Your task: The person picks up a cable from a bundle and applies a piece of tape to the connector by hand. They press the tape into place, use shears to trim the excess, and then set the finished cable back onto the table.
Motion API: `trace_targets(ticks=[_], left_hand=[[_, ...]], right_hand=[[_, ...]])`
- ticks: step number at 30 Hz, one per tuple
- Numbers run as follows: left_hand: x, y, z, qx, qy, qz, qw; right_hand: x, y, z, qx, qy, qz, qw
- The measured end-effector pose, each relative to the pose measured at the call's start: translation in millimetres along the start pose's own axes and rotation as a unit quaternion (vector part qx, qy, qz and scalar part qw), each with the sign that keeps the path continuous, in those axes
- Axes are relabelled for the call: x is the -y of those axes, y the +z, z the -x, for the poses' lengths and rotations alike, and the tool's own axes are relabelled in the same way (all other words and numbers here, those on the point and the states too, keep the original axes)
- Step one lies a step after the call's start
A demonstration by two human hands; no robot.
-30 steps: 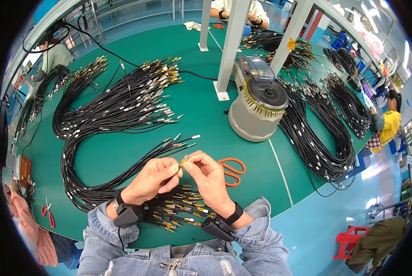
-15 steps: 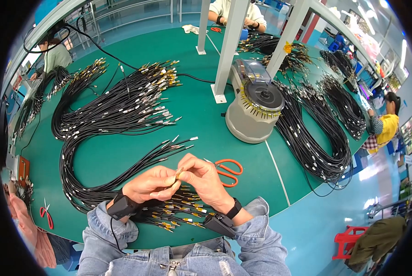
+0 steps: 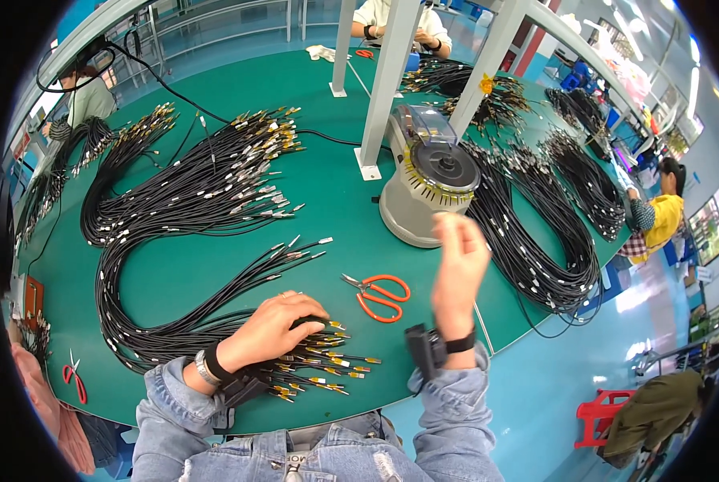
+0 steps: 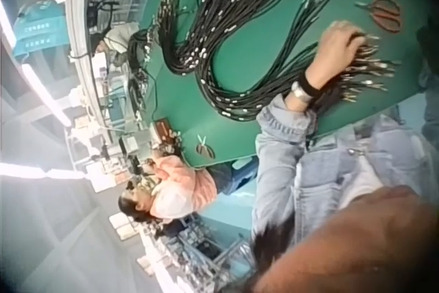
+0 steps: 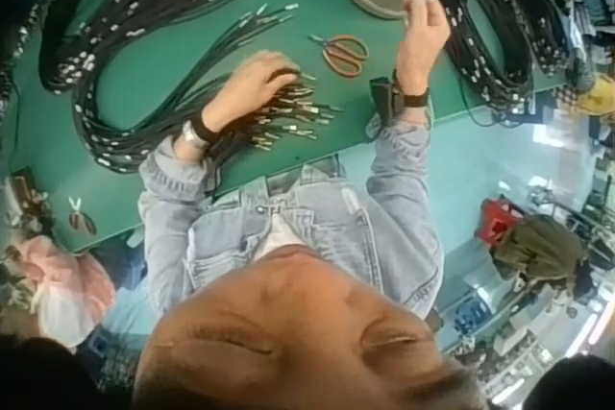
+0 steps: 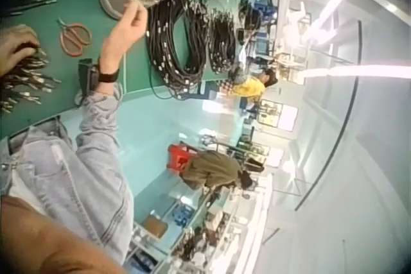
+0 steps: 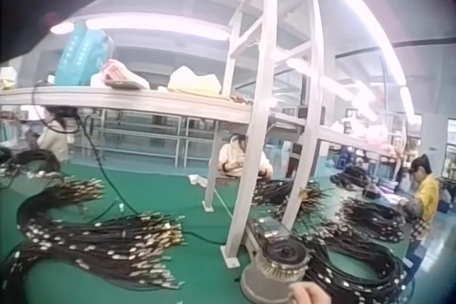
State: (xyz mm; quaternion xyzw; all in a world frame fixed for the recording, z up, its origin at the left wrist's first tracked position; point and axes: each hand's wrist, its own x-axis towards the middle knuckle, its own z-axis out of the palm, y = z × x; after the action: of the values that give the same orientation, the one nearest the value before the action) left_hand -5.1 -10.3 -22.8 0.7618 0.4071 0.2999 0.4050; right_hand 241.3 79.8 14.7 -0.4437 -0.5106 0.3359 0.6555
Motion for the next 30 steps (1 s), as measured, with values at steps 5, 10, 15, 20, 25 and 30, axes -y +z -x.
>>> trace_targets(ticks=[5,10,15,20,25,30], left_hand=[[-1,-12,15,-0.085,0.042,-0.152,0.984],[13,-49,33,-0.148,-0.044,-0.298,0.942],[24,-61,48,-0.141,-0.106,-0.326,0.929],[33,-54,52,-0.159,-0.104,-0.331,0.924],[36,-49,37,-0.187,-0.063,-0.353,0.915],[49,-50,30,-0.164,-0.066,-0.374,0.911]], right_hand=[[-13,-48,-64,-0.051,-0.015,0.112,0.992],[-17,-59,-83,0.054,0.082,0.162,0.982],[-16,-62,-87,0.050,0.130,0.071,0.988],[3,-23,-59,0.024,0.118,-0.102,0.987],[17,32,-4,0.161,0.122,-0.139,0.969],[9,80,48,0.254,0.197,-0.127,0.938]])
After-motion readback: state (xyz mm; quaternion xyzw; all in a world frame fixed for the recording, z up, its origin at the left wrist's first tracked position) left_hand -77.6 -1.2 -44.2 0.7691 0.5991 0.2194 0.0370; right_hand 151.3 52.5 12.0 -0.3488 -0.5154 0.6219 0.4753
